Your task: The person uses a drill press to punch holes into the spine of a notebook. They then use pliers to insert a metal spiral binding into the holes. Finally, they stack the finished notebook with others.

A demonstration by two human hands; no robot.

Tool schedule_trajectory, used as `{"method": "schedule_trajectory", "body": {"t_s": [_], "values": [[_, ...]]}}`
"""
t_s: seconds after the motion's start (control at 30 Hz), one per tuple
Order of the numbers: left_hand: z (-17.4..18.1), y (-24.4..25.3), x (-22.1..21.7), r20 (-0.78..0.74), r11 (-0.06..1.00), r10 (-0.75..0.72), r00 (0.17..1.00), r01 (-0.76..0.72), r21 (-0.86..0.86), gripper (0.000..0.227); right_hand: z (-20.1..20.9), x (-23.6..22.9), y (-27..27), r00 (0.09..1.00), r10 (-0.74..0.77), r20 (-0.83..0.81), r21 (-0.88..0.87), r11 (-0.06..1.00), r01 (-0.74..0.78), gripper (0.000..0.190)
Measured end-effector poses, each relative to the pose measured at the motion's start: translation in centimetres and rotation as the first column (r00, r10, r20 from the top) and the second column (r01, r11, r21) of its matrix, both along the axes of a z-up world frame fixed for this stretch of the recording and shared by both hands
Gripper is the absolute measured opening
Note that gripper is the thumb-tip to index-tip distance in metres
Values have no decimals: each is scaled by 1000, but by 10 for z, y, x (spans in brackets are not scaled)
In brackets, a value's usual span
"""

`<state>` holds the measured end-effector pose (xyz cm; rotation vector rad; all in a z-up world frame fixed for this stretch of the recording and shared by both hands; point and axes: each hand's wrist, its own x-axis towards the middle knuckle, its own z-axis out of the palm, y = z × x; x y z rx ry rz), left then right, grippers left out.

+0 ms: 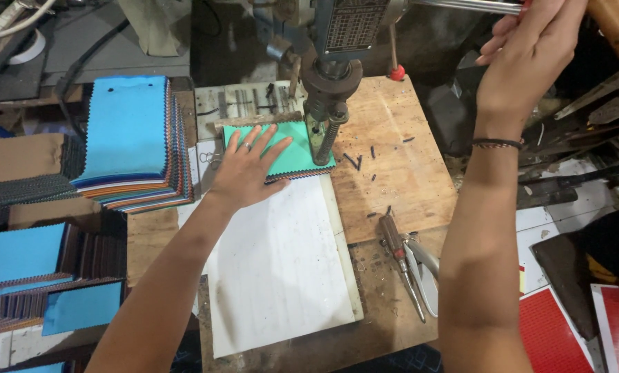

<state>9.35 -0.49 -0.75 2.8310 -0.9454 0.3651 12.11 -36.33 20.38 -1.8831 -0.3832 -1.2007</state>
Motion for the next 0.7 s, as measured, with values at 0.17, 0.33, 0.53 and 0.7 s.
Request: {"method": "schedule_trajectory", "body": {"t_s": [0.17, 0.33, 0.53, 0.7], "values": [[0, 0, 0, 0, 1000, -8, 1000, 8, -13, 79, 0, -7, 6, 999, 40, 26, 2, 999, -40, 38], [-1, 0, 0, 33, 1000, -5, 999, 5, 1, 79, 2, -14, 15, 1000, -4, 4, 34, 999, 4, 34], [-2, 0, 1, 21, 1000, -7, 1000, 7, -7, 79, -3, -15, 16, 999, -36, -26, 92, 995, 38, 38], [-2, 0, 1, 9, 1000, -4, 1000, 4, -13, 79, -3, -19, 19, 997, -50, -61, 110, 992, 56, 42]]}}
